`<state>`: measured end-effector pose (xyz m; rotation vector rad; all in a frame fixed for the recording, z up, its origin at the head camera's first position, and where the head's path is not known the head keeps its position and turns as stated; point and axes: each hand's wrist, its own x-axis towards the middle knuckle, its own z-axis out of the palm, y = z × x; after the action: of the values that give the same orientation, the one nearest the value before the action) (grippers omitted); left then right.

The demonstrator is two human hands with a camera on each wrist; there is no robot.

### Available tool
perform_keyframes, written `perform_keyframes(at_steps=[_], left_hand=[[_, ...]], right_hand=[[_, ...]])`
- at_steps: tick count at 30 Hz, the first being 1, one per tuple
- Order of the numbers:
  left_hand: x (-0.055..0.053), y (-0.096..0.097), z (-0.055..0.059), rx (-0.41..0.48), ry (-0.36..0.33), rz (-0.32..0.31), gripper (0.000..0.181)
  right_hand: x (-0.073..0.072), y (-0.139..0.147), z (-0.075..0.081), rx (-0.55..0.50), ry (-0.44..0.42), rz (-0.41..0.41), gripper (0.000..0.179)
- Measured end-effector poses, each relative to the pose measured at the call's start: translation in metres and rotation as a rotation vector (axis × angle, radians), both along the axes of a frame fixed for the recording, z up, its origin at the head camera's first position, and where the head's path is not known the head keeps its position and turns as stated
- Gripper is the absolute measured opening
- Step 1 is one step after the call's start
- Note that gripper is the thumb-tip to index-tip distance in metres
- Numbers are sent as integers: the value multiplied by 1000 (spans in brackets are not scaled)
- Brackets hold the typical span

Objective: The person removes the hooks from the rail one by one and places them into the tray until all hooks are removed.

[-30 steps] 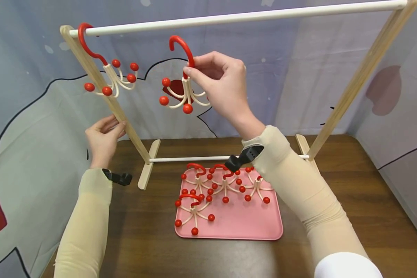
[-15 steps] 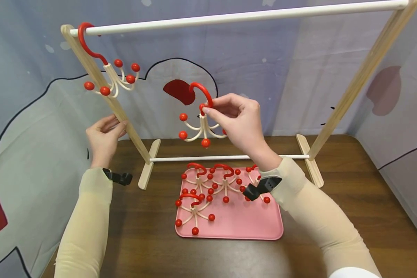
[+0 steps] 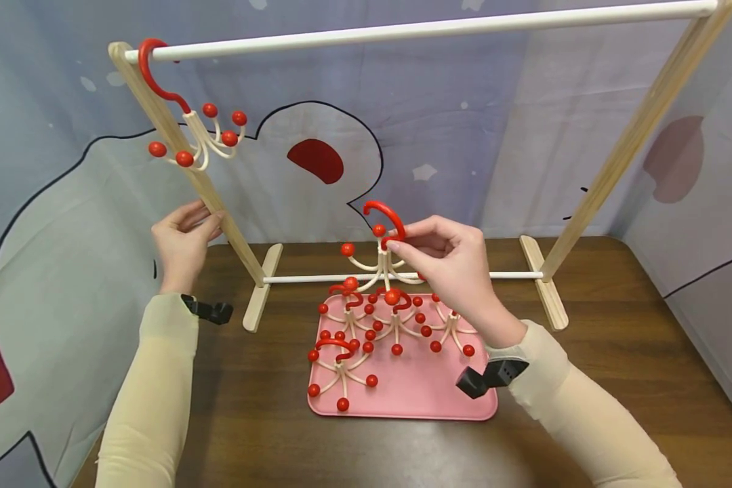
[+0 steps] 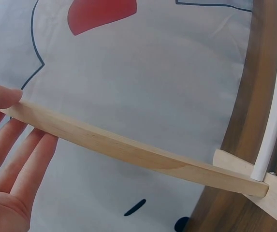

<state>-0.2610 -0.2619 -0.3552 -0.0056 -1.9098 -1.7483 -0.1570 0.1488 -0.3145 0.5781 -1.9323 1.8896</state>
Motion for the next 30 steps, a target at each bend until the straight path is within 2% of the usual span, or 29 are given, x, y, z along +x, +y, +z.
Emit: perform_keyframes(at_steps=[7,14,23,26,30], left_hand=[[0,0,-1,-7,-9,2,33],[0,-1,-2,-36,-1,16,32],[-1,-1,-1,-34,8,24,32],[-1,-1,-1,-28,12,23,32],[-1,-1,-1,-7,12,12,33]], right_hand=[[20,16,-18,-18,-58,32,17],[40,25,-37,51,-65,20,17],[61,27,-53,16,-34,128,24],[65,24,-62,-27,-47,188,25],[71,22,-74,-40,-76,217,28]])
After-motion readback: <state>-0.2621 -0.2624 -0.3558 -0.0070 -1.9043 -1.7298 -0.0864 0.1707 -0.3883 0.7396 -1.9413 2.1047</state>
